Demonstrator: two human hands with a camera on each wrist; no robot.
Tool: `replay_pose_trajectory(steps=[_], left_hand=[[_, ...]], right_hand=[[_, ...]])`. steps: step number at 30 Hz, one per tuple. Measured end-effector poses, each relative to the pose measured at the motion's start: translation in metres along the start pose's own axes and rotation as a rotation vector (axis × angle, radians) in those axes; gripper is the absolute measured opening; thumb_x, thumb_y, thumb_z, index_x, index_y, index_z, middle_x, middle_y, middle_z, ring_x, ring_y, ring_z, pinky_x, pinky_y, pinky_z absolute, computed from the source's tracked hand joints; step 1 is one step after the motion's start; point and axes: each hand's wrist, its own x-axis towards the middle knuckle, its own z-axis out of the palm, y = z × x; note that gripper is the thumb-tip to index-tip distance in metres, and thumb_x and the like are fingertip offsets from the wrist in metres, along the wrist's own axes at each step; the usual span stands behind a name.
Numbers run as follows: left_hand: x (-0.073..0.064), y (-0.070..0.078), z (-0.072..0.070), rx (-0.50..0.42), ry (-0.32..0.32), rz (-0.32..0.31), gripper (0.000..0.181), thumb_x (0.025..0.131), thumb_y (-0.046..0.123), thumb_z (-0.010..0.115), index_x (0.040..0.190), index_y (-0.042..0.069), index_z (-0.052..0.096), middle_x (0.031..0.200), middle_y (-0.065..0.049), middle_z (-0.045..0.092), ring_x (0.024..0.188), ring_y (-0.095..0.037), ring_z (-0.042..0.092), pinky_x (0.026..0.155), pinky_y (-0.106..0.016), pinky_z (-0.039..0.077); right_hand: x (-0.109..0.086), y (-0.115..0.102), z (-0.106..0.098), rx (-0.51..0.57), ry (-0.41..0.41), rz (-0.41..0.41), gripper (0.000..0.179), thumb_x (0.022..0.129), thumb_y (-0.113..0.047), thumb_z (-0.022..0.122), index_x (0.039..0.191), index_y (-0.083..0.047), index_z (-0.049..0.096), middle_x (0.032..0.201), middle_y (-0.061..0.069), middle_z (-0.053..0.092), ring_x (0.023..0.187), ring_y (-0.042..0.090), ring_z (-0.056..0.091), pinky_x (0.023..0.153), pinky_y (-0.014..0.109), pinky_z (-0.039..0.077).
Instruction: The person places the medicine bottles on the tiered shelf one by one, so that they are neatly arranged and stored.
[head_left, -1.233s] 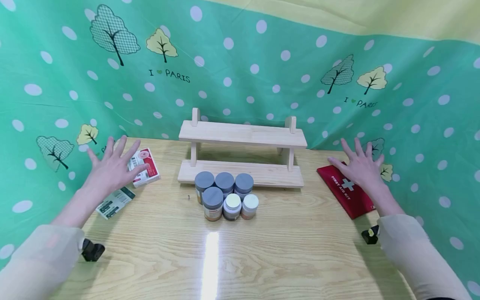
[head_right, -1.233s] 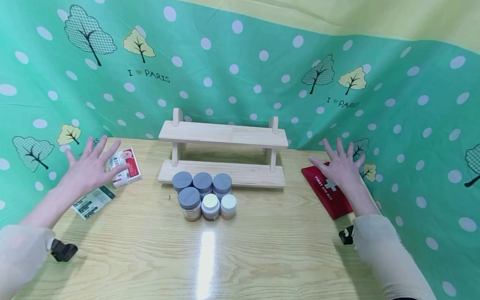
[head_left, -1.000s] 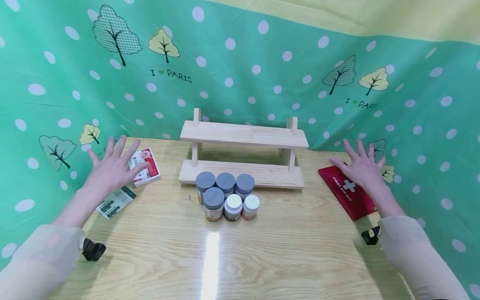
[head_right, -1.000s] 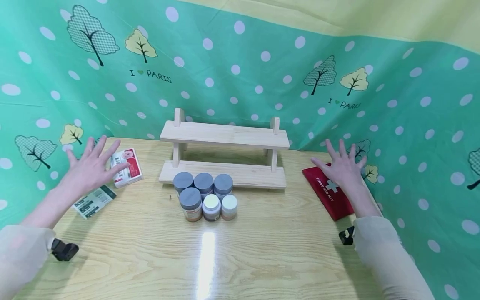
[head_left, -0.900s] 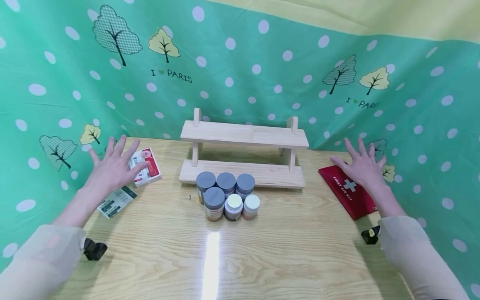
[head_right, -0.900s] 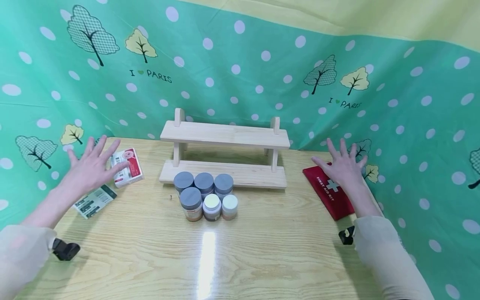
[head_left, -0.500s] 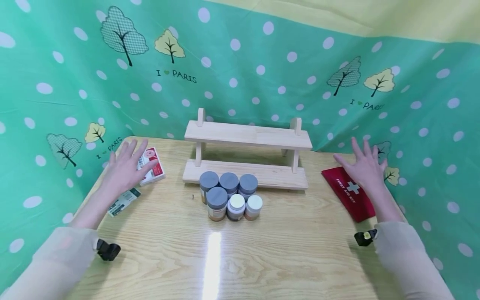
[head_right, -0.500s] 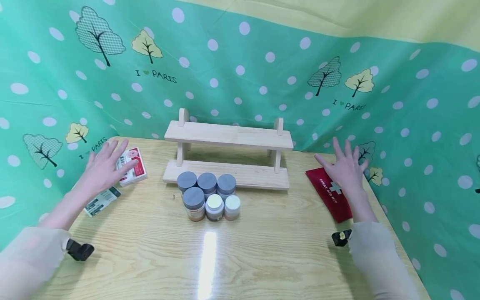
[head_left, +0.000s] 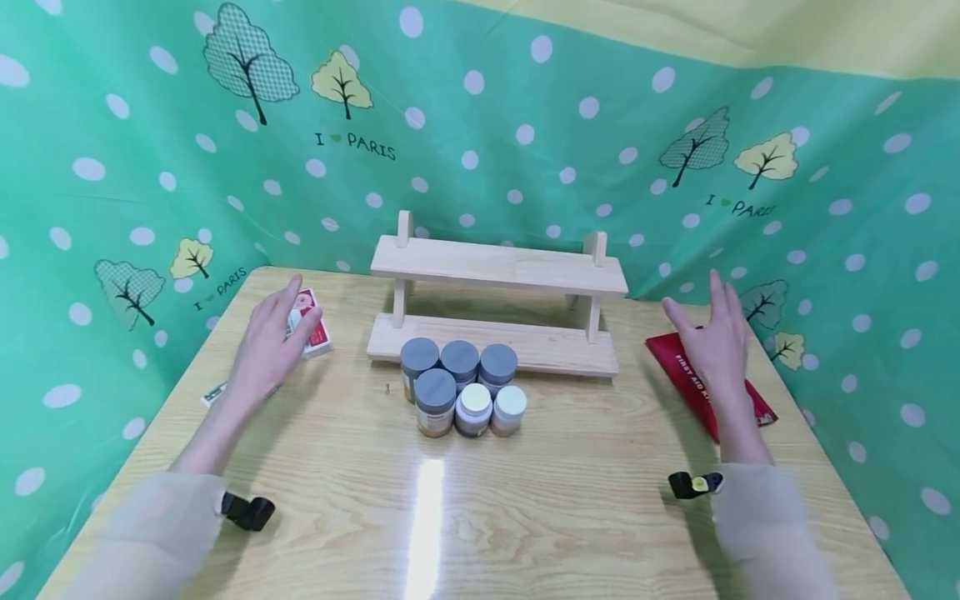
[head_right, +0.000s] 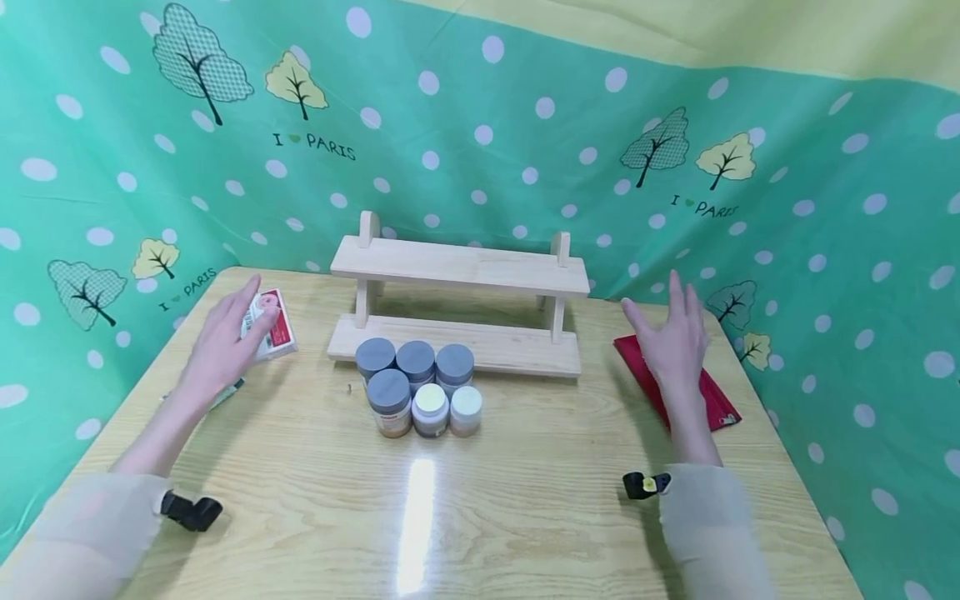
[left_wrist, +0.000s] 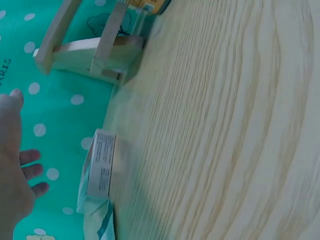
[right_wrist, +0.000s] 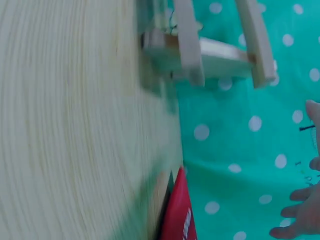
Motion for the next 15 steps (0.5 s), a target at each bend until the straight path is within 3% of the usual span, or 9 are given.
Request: replay_pose_trajectory(steps=[5,9,15], left_hand=[[-0.003,0.007,0.011,-0.073,0.036,-0.027,0.07,0.108,0.054,0.039,0.167,0.024,0.017,0.162,-0.029,0.034,0.149,-0.052,0.03,0.118,-0.075,0.025],[-0.003,0.012,0.023,-0.137,0.071,-0.021,0.067,0.11,0.05,0.039,0.165,0.015,0.024,0.153,-0.029,0.046,0.139,-0.048,0.044,0.116,-0.068,0.033],[-0.002,0.023,0.038,-0.238,0.054,-0.037,0.063,0.111,0.046,0.036,0.163,0.011,0.03,0.147,-0.029,0.053,0.132,-0.048,0.052,0.115,-0.064,0.039]], right_hand=[[-0.014,-0.013,0.008,0.178,0.061,0.005,0.087,0.096,-0.064,0.058,0.165,-0.039,0.012,0.175,0.001,0.014,0.162,0.029,0.012,0.128,0.067,0.016],[-0.025,-0.024,0.016,0.286,0.109,-0.029,0.078,0.096,-0.058,0.063,0.163,-0.038,0.027,0.171,-0.006,0.028,0.159,0.022,0.023,0.13,0.058,0.021],[-0.039,-0.041,0.031,0.436,0.165,-0.083,0.061,0.098,-0.042,0.068,0.155,-0.032,0.046,0.16,-0.002,0.044,0.15,0.021,0.039,0.125,0.051,0.037]])
